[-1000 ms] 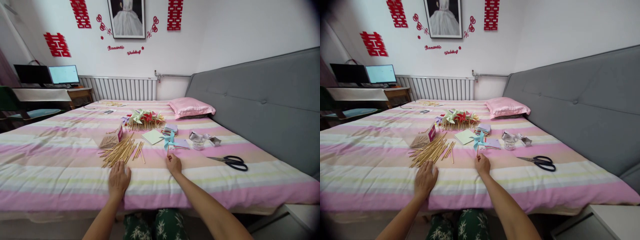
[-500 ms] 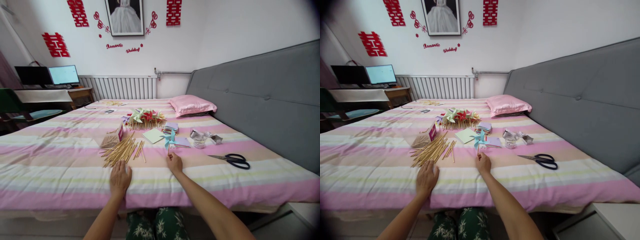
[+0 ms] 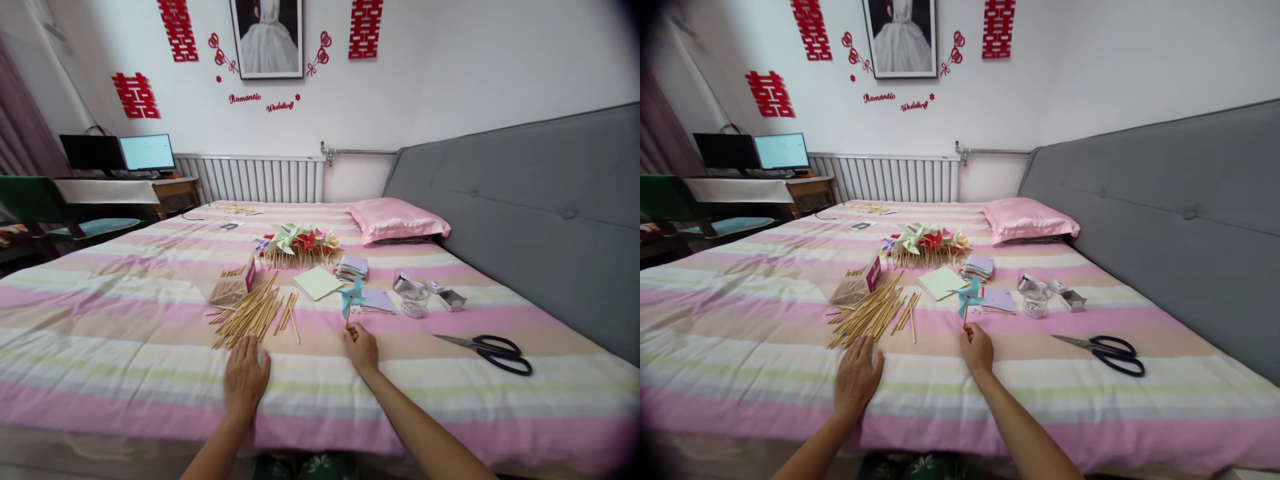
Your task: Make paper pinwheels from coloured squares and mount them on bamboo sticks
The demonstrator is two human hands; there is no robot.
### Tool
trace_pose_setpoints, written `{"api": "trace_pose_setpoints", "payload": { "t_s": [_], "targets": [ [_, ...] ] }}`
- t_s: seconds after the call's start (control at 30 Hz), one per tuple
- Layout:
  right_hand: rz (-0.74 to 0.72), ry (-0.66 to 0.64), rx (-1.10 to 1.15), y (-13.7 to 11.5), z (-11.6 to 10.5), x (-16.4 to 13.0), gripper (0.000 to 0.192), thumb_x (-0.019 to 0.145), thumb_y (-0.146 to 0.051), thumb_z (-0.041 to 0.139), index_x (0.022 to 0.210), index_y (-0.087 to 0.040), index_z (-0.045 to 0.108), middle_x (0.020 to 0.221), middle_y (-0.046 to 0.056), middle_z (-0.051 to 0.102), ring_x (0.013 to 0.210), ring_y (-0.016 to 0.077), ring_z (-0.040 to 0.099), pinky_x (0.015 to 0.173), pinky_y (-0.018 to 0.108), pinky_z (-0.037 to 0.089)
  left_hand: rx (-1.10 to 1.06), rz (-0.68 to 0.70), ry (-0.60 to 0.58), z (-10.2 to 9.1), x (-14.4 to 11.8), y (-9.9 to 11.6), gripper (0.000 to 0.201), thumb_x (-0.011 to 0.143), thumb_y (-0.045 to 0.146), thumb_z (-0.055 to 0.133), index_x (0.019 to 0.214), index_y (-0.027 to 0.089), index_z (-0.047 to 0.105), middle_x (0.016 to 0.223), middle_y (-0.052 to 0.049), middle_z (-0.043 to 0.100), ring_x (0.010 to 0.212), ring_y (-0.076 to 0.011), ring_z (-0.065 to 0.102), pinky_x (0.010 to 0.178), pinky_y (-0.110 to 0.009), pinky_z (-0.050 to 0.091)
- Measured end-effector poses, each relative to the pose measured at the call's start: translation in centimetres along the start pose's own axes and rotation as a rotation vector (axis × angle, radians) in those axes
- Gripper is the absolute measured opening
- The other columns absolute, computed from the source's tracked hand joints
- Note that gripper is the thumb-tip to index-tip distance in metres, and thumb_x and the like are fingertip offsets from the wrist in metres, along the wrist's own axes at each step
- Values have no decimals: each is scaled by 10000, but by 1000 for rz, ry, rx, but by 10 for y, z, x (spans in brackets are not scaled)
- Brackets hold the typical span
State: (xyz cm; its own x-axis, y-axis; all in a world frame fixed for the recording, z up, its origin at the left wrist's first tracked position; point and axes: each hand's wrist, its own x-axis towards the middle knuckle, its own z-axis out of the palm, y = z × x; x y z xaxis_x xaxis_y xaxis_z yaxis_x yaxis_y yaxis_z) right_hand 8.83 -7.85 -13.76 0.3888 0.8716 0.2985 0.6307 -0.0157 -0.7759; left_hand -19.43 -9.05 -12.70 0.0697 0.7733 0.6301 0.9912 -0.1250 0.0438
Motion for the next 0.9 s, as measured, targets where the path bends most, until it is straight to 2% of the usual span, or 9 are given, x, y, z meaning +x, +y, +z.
{"api": "trace_pose_setpoints", "payload": {
  "t_s": [0.47,0.6,0.73,0.9],
  "targets": [
    [5,-26,94,-2,7,3,239,812,-382,467,809,-214,636,608,24,660,547,184,608,548,259,450,22,2,6,5,4,-8,471,825,315,439,1197,46,542,1191,-188,608,1130,-298,531,964,-420,393],
    [-14,-31,144,-16,3,11,262,808,-408,484,815,-207,651,610,32,660,530,176,591,517,250,451,23,7,5,8,4,-11,471,817,324,437,1197,66,540,1188,-184,613,1119,-294,542,950,-423,405],
    [-106,6,138,-51,-1,51,285,806,-399,489,813,-174,665,638,48,675,508,162,570,525,247,447,19,10,24,12,3,-14,475,812,329,433,1210,88,525,1187,-177,616,1112,-294,549,936,-430,414],
    [-130,14,54,-89,15,142,201,792,-317,546,851,-181,682,825,50,719,677,168,636,685,252,460,-6,14,14,18,-1,-18,515,798,346,459,1268,137,471,1223,-156,595,1138,-296,533,942,-441,417]
  ]
}}
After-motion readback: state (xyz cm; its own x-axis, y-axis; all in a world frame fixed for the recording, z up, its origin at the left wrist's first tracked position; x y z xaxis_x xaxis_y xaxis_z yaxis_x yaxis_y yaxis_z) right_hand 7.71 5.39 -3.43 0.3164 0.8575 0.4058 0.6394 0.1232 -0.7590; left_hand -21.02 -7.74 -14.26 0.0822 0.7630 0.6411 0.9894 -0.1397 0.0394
